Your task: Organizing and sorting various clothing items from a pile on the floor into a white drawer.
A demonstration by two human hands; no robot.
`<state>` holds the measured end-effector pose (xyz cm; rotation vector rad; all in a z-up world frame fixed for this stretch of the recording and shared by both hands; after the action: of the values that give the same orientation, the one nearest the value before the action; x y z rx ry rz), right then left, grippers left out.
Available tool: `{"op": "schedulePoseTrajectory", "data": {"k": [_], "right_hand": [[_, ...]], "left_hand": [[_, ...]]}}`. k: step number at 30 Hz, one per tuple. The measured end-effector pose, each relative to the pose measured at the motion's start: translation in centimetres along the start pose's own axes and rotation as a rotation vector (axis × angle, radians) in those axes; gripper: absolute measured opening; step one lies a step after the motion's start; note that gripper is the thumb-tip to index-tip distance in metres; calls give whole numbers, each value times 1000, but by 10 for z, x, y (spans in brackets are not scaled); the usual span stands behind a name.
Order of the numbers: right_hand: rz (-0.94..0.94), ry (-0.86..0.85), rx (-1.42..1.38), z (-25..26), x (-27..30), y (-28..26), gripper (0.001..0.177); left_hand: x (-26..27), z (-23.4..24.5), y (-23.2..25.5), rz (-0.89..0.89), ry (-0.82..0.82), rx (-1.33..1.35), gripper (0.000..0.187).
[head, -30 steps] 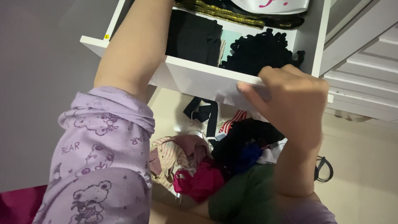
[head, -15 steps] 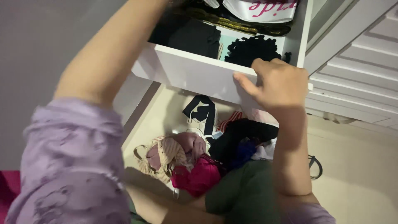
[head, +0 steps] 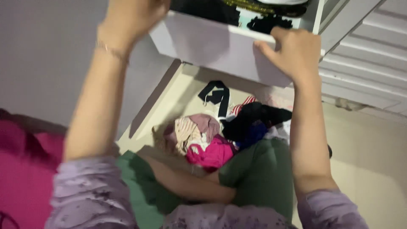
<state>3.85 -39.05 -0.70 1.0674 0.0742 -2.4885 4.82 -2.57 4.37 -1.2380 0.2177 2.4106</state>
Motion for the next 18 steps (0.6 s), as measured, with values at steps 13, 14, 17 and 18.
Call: {"op": "schedulePoseTrajectory", "data": {"k": [13, 14, 17, 18], "right_hand": [[-71, 301, -504, 20, 95, -128, 55], [-72, 289, -508, 9, 115, -139, 55], [-37, 136, -641, -23, 177, -170, 49], [-62, 83, -682, -31, 193, -173, 42]], "left_hand": [[163, 33, 108, 599, 191, 746, 37], [175, 22, 102, 611, 185, 745, 37], [216, -7, 92, 628, 124, 668, 45], [228, -15, 90, 640, 69, 668, 51]]}}
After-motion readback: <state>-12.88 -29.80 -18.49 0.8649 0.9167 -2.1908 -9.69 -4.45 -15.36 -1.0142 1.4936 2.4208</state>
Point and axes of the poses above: each hand's wrist, its own x-axis away from the middle knuckle, its own z-axis out of the back of the hand, y = z × x, the point moved 7 cm from there along -x, towards the middle knuckle, and after that the axes turned 15 degrees about y, right-handed, at the moved point
